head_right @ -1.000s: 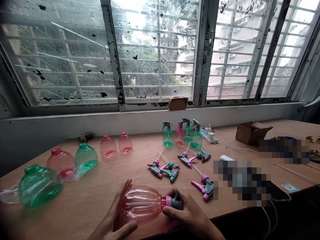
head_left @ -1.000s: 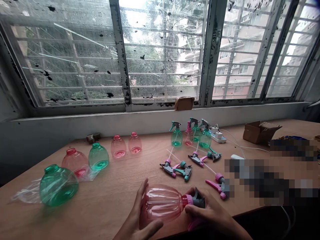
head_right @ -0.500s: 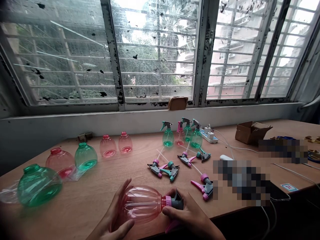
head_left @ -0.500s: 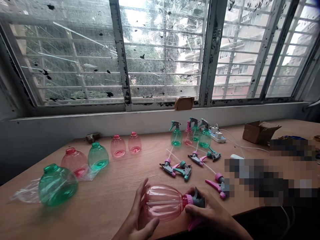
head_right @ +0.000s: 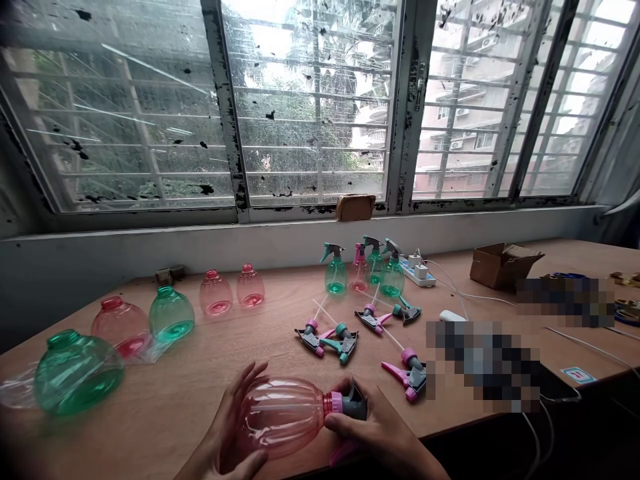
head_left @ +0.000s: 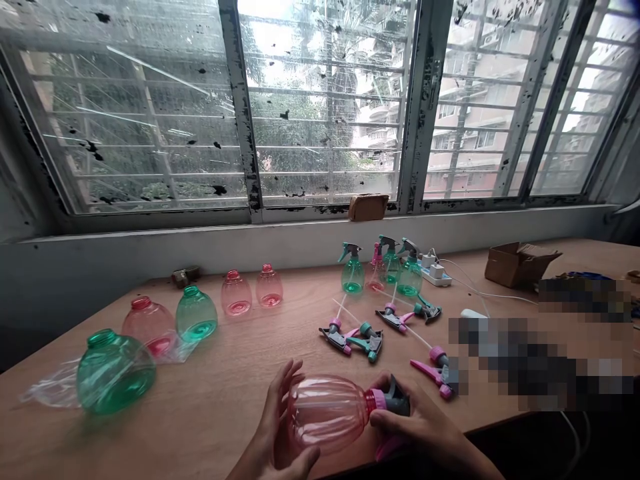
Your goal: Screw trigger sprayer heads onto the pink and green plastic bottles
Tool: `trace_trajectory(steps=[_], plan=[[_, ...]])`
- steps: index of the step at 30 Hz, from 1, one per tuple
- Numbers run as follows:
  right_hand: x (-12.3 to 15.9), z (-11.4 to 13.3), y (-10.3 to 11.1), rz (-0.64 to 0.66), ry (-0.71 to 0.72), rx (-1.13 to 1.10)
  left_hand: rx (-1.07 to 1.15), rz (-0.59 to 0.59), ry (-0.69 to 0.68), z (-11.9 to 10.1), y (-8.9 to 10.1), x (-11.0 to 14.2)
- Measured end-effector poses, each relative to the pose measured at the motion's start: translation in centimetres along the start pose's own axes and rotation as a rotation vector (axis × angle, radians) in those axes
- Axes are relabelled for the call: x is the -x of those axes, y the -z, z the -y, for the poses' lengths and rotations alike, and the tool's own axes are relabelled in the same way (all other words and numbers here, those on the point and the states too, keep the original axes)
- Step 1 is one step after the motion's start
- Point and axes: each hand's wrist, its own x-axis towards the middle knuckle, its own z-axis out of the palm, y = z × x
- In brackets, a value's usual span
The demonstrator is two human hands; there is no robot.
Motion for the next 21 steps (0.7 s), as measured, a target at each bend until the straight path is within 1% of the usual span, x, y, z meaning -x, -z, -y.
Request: trace_trajectory(steps=[2, 7, 10, 12, 14, 17, 19, 21], plan=[[0.0, 0.0, 0.0, 0.001, 0.001, -0.002, -0.009, 0.007, -0.003, -0.2, -0.1, 0.2], [0.1, 0.0, 0.0, 0.014, -0.011, -0.011, 0.005, 0.039, 0.140, -0.7, 0.5, -0.1], [0.1, 0.2, 0.0, 0.022, -0.004, 0.000, -0.006, 0.044, 0.175, -0.3, 0.9, -0.4], [0.1, 0.3, 0.0, 0.022, 0.001, 0.002, -0.023, 0.056, 0.145, 0.0, 1.0, -0.5], [0.1, 0.4, 0.0, 0.016, 0.001, 0.000, -0.056, 0.071, 0.077, 0.0, 0.9, -0.3], [0.1, 0.4, -0.1, 0.001, 0.003, 0.004, -0.126, 0.080, 0.001, -0.5, 0.7, 0.1], [0.2, 0.4, -0.1, 0.003, 0.010, 0.006, -0.142, 0.081, 0.006, -1.0, 0.6, 0.3], [0.2, 0.3, 0.0, 0.007, 0.014, 0.010, -0.106, 0.079, 0.046, -1.2, 0.6, 0.3]])
